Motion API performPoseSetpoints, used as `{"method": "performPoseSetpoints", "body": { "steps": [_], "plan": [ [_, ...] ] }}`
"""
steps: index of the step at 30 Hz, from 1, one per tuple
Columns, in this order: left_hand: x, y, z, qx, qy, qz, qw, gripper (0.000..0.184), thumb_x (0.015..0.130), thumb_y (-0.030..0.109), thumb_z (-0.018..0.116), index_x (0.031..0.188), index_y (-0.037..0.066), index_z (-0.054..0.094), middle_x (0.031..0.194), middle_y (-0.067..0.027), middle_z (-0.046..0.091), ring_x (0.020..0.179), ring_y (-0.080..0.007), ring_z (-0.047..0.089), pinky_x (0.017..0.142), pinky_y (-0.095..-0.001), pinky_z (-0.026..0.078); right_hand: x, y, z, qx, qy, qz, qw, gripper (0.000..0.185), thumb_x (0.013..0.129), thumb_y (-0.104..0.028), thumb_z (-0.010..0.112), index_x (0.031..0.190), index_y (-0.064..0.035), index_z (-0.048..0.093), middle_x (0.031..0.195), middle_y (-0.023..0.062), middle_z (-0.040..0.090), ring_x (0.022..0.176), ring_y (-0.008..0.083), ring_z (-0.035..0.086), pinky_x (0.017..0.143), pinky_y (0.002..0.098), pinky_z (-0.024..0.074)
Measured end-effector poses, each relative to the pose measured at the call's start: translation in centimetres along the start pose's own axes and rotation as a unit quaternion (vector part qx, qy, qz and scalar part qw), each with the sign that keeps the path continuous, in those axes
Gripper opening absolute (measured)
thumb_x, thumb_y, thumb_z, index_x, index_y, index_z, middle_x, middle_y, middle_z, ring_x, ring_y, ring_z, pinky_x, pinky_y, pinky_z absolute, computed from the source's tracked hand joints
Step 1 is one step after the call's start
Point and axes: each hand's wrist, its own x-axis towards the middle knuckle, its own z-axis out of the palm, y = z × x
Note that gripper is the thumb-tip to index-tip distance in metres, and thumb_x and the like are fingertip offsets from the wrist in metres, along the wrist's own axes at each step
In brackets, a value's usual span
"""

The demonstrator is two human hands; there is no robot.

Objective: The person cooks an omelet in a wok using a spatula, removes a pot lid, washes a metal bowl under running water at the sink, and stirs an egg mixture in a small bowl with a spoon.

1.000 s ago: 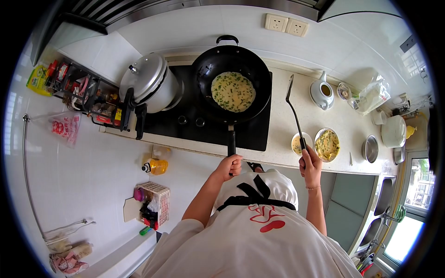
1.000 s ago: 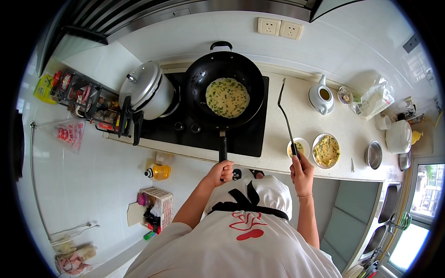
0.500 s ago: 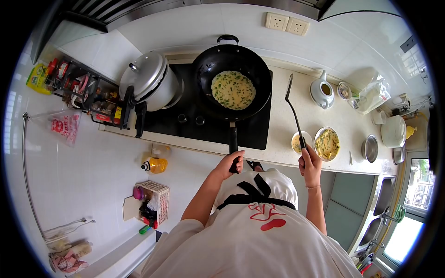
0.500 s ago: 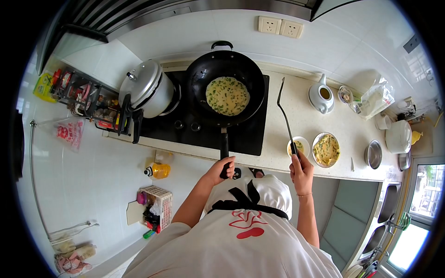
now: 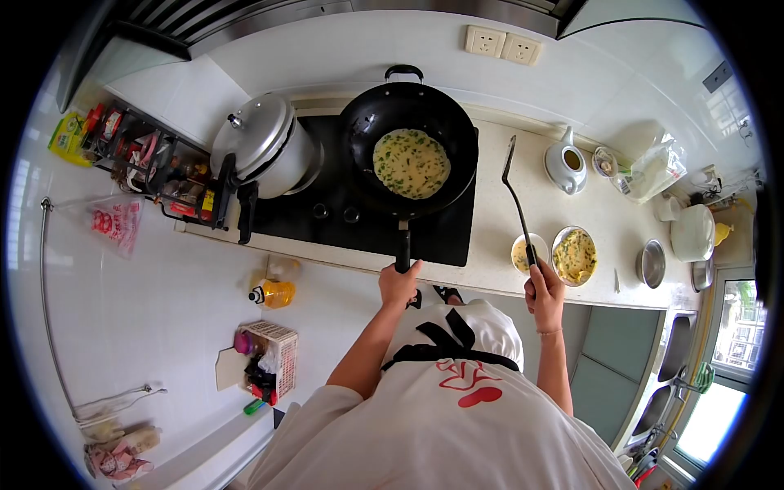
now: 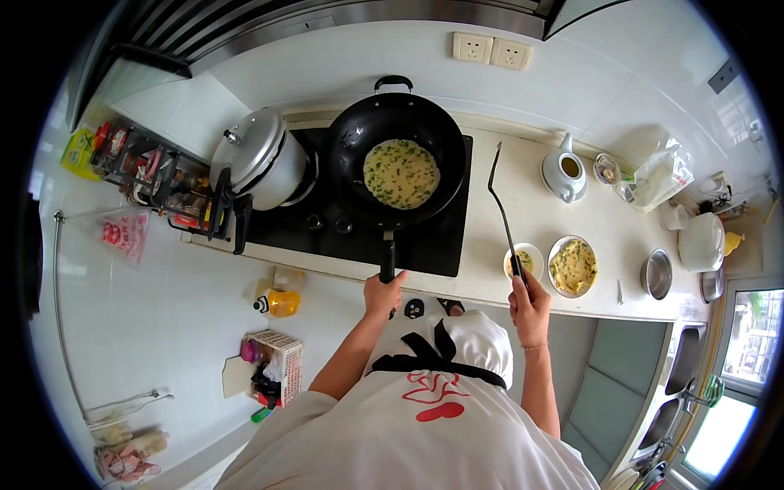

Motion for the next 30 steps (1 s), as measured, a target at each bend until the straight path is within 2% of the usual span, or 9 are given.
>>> {"method": "performPoseSetpoints", "body": {
  "steps": [5, 12, 18, 21, 30],
  "plan": [
    [0.1, -0.1, -2.4, -0.019, -0.027, -0.003, 0.999, 0.044, 0.079, 0.03, 0.075, 0.059, 0.004, 0.045, 0.046, -0.0018, 0.046, 0.035, -0.0126, 0.044, 0.034, -0.0299, 0.035, 0.3, 0.4, -0.4, 0.0, -0.001, -0.005, 1.0, 0.036, 0.096, -0.019, 0.055, 0.126, 0.0018, 0.054, 0.057, -0.0067, 0.038, 0.044, 0.0005, 0.028, 0.038, 0.0188, 0.0204],
    [-0.1, 1.1, -3.6, -0.049, -0.05, -0.02, 0.997, 0.04, 0.08, 0.021, 0.074, 0.06, 0.007, 0.043, 0.045, -0.0006, 0.042, 0.034, -0.0118, 0.04, 0.034, -0.0291, 0.03, 0.3, 0.5, -0.5, -0.004, 0.005, -0.009, 1.0, 0.036, 0.096, -0.018, 0.055, 0.127, 0.0015, 0.054, 0.057, -0.0067, 0.039, 0.044, 0.0002, 0.029, 0.039, 0.0185, 0.0204],
    [-1.4, 3.5, -4.5, -0.128, -0.096, -0.057, 0.985, 0.037, 0.079, 0.021, 0.075, 0.063, 0.009, 0.044, 0.046, 0.0022, 0.036, 0.036, -0.0098, 0.034, 0.035, -0.028, 0.027, 0.3, 0.5, -0.5, 0.001, 0.006, -0.002, 1.0, 0.035, 0.097, -0.018, 0.054, 0.126, 0.0008, 0.054, 0.058, -0.0069, 0.039, 0.044, -0.0001, 0.028, 0.039, 0.0182, 0.0202],
    [-2.1, 5.0, -4.4, -0.116, -0.097, -0.063, 0.986, 0.04, 0.08, 0.024, 0.074, 0.062, 0.013, 0.04, 0.047, 0.0038, 0.034, 0.037, -0.0094, 0.032, 0.038, -0.0293, 0.027, 0.4, 0.4, -0.5, 0.002, 0.001, -0.006, 1.0, 0.035, 0.097, -0.018, 0.054, 0.126, 0.0007, 0.055, 0.057, -0.0069, 0.039, 0.044, -0.0001, 0.029, 0.039, 0.0182, 0.0203],
    [-2.1, 5.3, -4.3, -0.128, -0.106, -0.072, 0.984, 0.041, 0.08, 0.025, 0.075, 0.061, 0.013, 0.04, 0.047, 0.0036, 0.035, 0.036, -0.0098, 0.033, 0.038, -0.0294, 0.028, 0.6, 0.3, -0.5, 0.002, 0.005, -0.006, 1.0, 0.035, 0.097, -0.018, 0.054, 0.125, 0.0012, 0.055, 0.057, -0.0069, 0.039, 0.044, 0.0002, 0.029, 0.038, 0.0185, 0.0204]
  ]
}}
